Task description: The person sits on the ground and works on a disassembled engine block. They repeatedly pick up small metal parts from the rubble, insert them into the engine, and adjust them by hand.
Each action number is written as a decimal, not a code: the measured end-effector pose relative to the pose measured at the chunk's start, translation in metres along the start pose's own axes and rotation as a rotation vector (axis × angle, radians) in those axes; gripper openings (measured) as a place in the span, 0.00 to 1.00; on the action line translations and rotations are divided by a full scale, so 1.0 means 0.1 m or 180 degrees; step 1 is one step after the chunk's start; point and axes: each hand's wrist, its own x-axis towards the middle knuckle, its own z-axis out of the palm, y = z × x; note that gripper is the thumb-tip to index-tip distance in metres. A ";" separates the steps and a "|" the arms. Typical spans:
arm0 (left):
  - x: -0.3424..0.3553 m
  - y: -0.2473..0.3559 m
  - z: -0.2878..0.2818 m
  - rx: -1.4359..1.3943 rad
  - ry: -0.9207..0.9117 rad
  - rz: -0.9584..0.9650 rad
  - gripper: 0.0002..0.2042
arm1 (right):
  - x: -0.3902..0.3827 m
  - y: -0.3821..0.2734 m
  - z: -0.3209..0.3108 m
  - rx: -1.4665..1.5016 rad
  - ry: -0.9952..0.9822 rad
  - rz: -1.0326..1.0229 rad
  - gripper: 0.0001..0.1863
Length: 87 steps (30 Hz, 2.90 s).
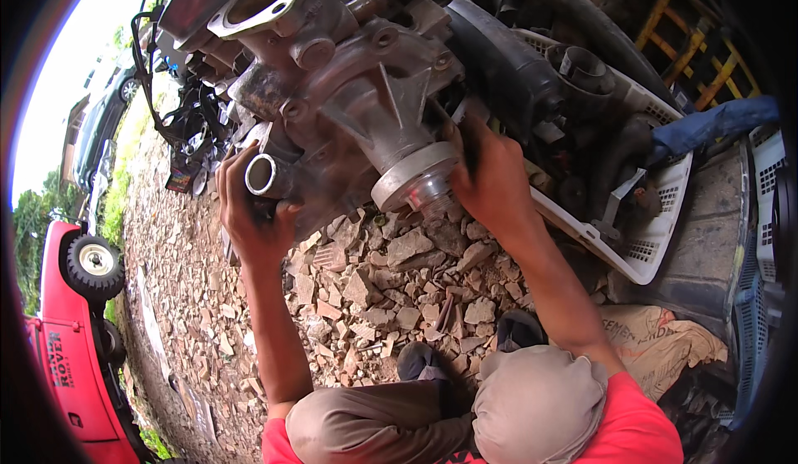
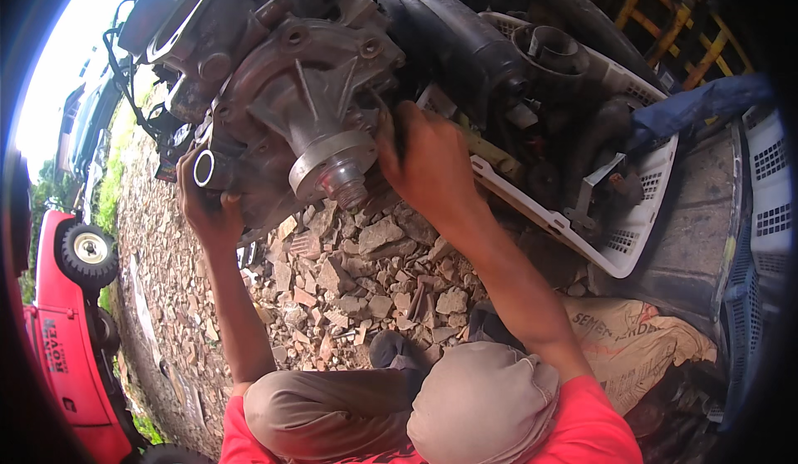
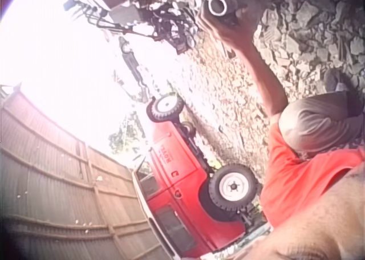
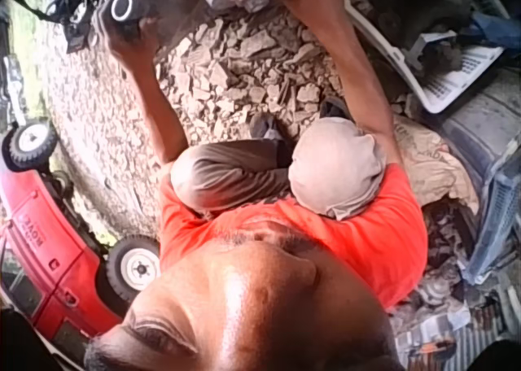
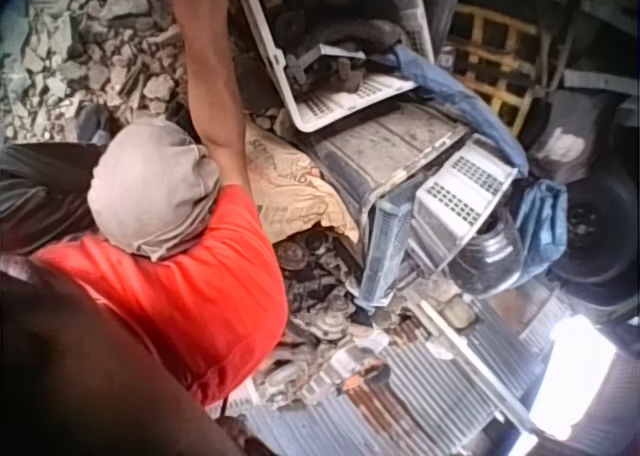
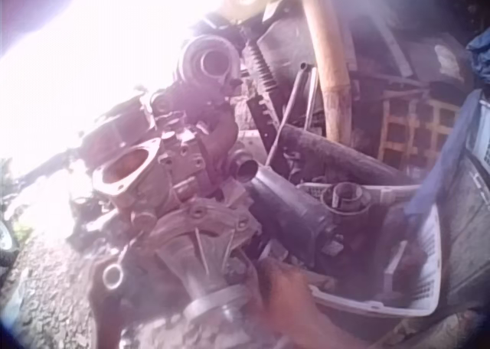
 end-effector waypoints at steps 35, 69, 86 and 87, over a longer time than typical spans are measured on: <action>-0.03 0.03 0.01 -0.0125 0.0012 -0.0100 0.41 | 0.10 0.01 0.23 0.0545 0.0183 0.0360 0.08; 0.01 0.04 0.01 -0.0108 0.0008 0.0057 0.42 | 0.14 -0.04 0.34 0.1517 0.0195 0.1228 0.10; 0.01 -0.01 0.01 -0.0016 -0.0034 0.0111 0.40 | 0.13 -0.08 0.39 0.1671 0.0408 0.1166 0.23; 0.01 0.00 0.01 -0.0069 -0.0059 0.0089 0.40 | 0.12 -0.07 0.41 0.1524 0.0431 0.1045 0.22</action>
